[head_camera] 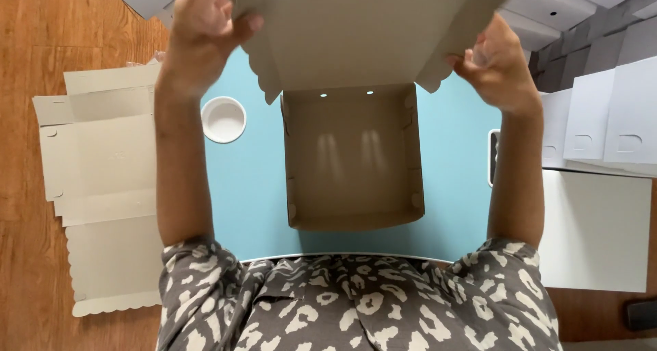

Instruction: The person folds flat cardboard into white boxes by bending the tabs and sides, then stacks them among many other already-folded boxes on the floor.

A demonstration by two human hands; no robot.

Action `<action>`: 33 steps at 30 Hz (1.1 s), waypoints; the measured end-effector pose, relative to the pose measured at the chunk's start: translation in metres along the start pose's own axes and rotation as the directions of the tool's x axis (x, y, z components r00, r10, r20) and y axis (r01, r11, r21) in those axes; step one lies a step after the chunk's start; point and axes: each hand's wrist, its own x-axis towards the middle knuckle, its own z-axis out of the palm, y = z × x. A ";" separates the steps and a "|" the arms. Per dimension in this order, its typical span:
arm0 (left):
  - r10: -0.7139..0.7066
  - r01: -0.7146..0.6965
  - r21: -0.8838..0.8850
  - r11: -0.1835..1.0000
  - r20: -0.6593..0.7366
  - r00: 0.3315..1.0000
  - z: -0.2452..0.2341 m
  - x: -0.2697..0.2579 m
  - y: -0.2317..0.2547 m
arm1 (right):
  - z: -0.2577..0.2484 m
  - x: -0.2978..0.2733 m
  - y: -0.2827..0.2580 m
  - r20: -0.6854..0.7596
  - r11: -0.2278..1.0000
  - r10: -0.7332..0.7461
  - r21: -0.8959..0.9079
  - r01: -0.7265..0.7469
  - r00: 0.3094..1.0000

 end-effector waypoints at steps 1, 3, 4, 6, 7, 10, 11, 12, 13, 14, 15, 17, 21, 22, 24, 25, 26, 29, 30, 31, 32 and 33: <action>0.030 -0.030 -0.045 0.999 0.013 0.999 0.003 -0.009 0.006 | -0.006 -0.012 0.014 -0.053 0.942 0.045 -0.331 -0.060 0.998; 0.057 -0.055 -0.092 0.994 0.025 0.998 0.010 -0.030 0.020 | -0.001 -0.031 0.019 -0.117 0.775 0.073 -0.619 -0.130 0.990; 0.125 -0.128 0.049 0.991 0.071 0.990 0.014 -0.043 0.027 | 0.010 -0.038 0.010 -0.027 0.961 0.000 -0.276 -0.007 1.000; 0.179 -0.200 0.188 0.962 0.124 0.976 0.023 -0.069 0.036 | 0.031 -0.046 -0.009 0.029 0.987 -0.104 0.124 0.100 0.994; 0.209 -0.236 0.167 0.957 0.163 0.964 0.031 -0.083 0.036 | 0.041 -0.051 -0.019 0.052 0.978 -0.162 -0.127 0.167 0.985; 0.231 -0.267 0.208 0.941 0.180 0.956 0.058 -0.125 0.029 | 0.058 -0.067 -0.005 0.077 0.895 -0.248 -0.363 0.259 0.966; 0.225 -0.262 0.275 0.925 0.159 0.961 0.067 -0.140 0.025 | 0.062 -0.074 0.007 0.061 0.888 -0.290 -0.356 0.292 0.955; 0.221 -0.258 0.272 0.927 0.159 0.962 0.075 -0.149 0.020 | 0.068 -0.075 0.010 0.060 0.890 -0.284 -0.355 0.287 0.957; 0.244 -0.255 0.301 0.919 0.073 0.967 0.082 -0.159 0.016 | 0.074 -0.077 0.013 0.008 0.860 -0.334 -0.407 0.308 0.943; 0.266 -0.247 0.329 0.911 -0.013 0.964 0.090 -0.168 0.011 | 0.080 -0.078 0.016 -0.041 0.827 -0.385 -0.460 0.324 0.922; 0.260 -0.242 0.327 0.914 -0.014 0.965 0.090 -0.174 0.010 | 0.079 -0.083 0.025 -0.040 0.830 -0.379 -0.457 0.321 0.924; 0.233 -0.202 0.416 0.886 -0.024 0.972 0.091 -0.186 0.008 | 0.077 -0.091 0.044 -0.002 0.711 -0.425 -0.619 0.333 0.905; 0.137 -0.115 0.488 0.865 -0.009 0.991 0.092 -0.206 0.005 | 0.081 -0.105 0.047 -0.038 0.708 -0.396 -0.649 0.279 0.918; 0.114 -0.105 0.500 0.860 0.011 0.993 0.091 -0.210 0.004 | 0.081 -0.107 0.048 -0.048 0.715 -0.385 -0.647 0.265 0.922; 0.087 -0.092 0.513 0.853 0.033 0.996 0.091 -0.217 0.005 | 0.082 -0.110 0.047 -0.059 0.725 -0.372 -0.642 0.250 0.926; 0.042 -0.059 0.490 0.870 0.045 0.998 0.091 -0.219 0.007 | 0.082 -0.112 0.044 -0.070 0.736 -0.354 -0.637 0.232 0.933; -0.003 -0.025 0.467 0.884 0.059 0.998 0.092 -0.221 0.010 | 0.082 -0.114 0.041 -0.080 0.746 -0.335 -0.631 0.213 0.939; -0.058 0.029 0.368 0.929 0.067 0.996 0.097 -0.217 0.020 | 0.089 -0.119 0.011 -0.166 0.841 -0.234 -0.529 0.114 0.958; -0.061 0.031 0.368 0.929 0.070 0.996 0.102 -0.218 0.020 | 0.089 -0.126 0.005 -0.168 0.843 -0.231 -0.527 0.111 0.958; -0.073 0.063 0.357 0.932 0.014 0.997 0.108 -0.218 0.019 | 0.087 -0.134 0.000 -0.147 0.931 -0.150 -0.354 0.089 0.978; -0.086 0.096 0.345 0.934 -0.042 0.995 0.114 -0.218 0.019 | 0.085 -0.142 -0.005 -0.109 0.984 -0.074 -0.170 0.055 0.991; -0.087 0.095 0.343 0.934 -0.038 0.995 0.118 -0.220 0.017 | 0.088 -0.147 -0.017 -0.112 0.984 -0.071 -0.170 0.052 0.991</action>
